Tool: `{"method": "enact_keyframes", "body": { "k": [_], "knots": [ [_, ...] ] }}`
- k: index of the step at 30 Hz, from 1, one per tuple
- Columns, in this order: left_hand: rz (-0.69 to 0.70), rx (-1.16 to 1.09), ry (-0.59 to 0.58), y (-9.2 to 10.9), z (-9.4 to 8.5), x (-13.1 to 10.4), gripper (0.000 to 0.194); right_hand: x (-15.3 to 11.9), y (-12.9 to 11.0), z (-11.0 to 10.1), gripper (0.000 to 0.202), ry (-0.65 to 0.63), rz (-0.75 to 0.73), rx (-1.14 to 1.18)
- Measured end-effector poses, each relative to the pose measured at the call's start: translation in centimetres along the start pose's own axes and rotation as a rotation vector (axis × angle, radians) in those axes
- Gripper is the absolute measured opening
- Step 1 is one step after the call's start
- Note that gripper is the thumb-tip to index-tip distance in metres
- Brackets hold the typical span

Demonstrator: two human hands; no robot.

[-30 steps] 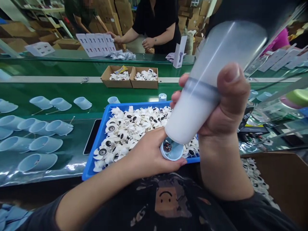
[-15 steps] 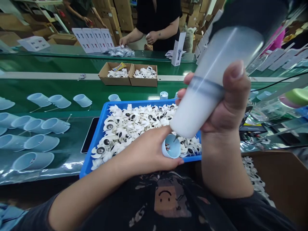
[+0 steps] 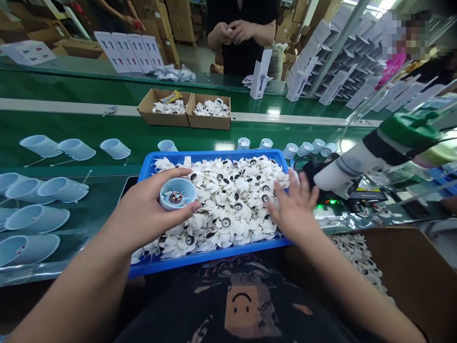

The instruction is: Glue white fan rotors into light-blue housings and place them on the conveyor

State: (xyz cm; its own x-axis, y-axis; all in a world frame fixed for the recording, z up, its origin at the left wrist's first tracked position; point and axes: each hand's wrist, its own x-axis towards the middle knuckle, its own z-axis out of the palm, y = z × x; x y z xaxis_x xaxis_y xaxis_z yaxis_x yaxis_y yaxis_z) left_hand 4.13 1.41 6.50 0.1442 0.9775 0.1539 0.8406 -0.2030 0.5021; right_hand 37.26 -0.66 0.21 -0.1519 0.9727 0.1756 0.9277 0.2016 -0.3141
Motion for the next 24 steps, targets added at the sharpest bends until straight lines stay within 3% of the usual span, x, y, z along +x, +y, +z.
{"method": "enact_keyframes", "body": {
  "k": [2,5,11,16,21,24],
  "knots": [
    [0.005,0.004,-0.005,-0.1,0.1,0.0,0.064,-1.4,-2.2,1.5,0.058,-0.063,-0.061,-0.096],
    [0.013,-0.002,-0.025,-0.3,0.4,0.0,0.065,-2.5,-3.7,1.7,0.049,-0.183,-0.208,-0.051],
    [0.015,-0.035,-0.066,-0.3,0.5,0.2,0.068,0.2,-2.1,0.0,0.045,-0.368,-0.266,0.142],
    [-0.005,-0.029,-0.105,-0.6,0.9,0.0,0.071,2.1,-1.0,-0.4,0.041,-0.379,-0.268,0.209],
    [0.006,-0.049,-0.127,-0.3,1.1,0.0,0.071,2.4,-1.4,-0.1,0.018,-0.389,-0.265,0.188],
    [0.018,-0.057,-0.116,0.0,1.0,0.0,0.07,2.3,-1.6,0.0,0.019,-0.39,-0.248,0.188]
  ]
}}
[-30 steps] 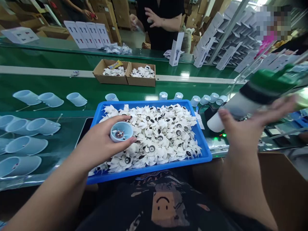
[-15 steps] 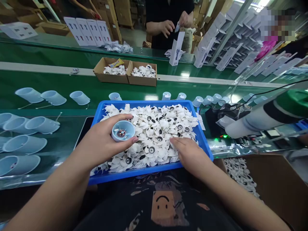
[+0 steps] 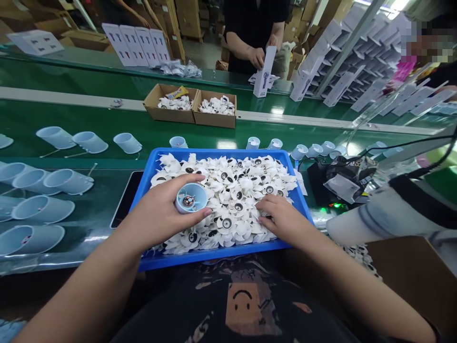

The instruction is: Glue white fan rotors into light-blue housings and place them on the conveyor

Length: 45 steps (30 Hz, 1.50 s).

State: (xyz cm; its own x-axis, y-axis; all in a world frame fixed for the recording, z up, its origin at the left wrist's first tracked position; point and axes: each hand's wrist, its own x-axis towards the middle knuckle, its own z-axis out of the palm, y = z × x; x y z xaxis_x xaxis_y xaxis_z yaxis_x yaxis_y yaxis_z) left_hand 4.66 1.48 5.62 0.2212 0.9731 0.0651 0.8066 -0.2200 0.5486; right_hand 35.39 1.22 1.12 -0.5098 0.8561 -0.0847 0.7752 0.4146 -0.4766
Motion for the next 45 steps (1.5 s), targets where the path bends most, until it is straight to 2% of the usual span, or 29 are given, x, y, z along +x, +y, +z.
{"method": "enact_keyframes", "body": {
  "k": [2,3,5,7,9,13,15,18,20,22,25,28,32,37,42,45],
  "knots": [
    [0.003,-0.011,0.011,0.4,0.0,0.0,0.065,-0.2,-0.1,0.0,0.021,0.047,0.007,0.075],
    [0.0,-0.03,0.013,0.7,0.0,-0.1,0.062,-0.3,-0.2,-0.1,0.022,0.081,0.012,0.202],
    [0.011,-0.104,-0.012,1.5,0.2,-0.3,0.057,-0.5,-0.5,-0.2,0.027,0.132,0.024,0.648],
    [0.062,-0.182,-0.078,2.5,0.6,-0.5,0.054,-0.5,-1.2,-0.4,0.036,0.119,0.059,1.169],
    [0.146,-0.195,-0.139,3.5,0.9,-0.6,0.057,-0.3,-2.1,-0.6,0.044,0.064,0.114,1.484],
    [0.264,-0.116,-0.151,4.6,1.4,-0.2,0.059,0.2,-3.4,-0.9,0.051,0.043,0.227,1.654],
    [0.299,-0.093,-0.148,4.8,1.6,0.1,0.061,0.5,-3.5,-0.8,0.052,0.06,0.226,1.651],
    [0.327,-0.058,-0.136,5.0,1.8,0.4,0.061,0.6,-3.3,-0.9,0.045,0.097,0.119,1.518],
    [0.339,-0.04,-0.123,5.2,1.9,0.6,0.06,0.5,-3.4,-1.3,0.035,0.158,0.02,1.282],
    [0.348,-0.026,-0.111,5.3,2.1,0.7,0.057,0.3,-3.8,-2.0,0.026,0.244,-0.064,0.953],
    [0.376,0.002,-0.094,5.4,2.4,0.7,0.057,0.3,-4.7,-2.9,0.02,0.336,-0.188,0.487],
    [0.427,0.049,-0.039,5.5,2.9,0.6,0.053,0.9,-5.1,-2.9,0.017,0.368,-0.251,0.267],
    [0.442,0.086,0.083,5.7,3.5,0.8,0.045,1.8,-4.8,-2.4,0.014,0.368,-0.176,0.323],
    [0.541,0.107,0.055,5.9,3.8,1.3,0.052,1.3,-4.0,-2.8,0.02,0.335,-0.123,0.449],
    [0.653,0.13,0.194,6.2,4.2,1.5,0.048,1.0,-4.2,-2.5,0.015,0.387,-0.08,0.512],
    [0.652,0.134,0.185,6.2,4.2,1.7,0.047,0.6,-4.3,-2.6,0.014,0.4,-0.083,0.509]
  ]
}}
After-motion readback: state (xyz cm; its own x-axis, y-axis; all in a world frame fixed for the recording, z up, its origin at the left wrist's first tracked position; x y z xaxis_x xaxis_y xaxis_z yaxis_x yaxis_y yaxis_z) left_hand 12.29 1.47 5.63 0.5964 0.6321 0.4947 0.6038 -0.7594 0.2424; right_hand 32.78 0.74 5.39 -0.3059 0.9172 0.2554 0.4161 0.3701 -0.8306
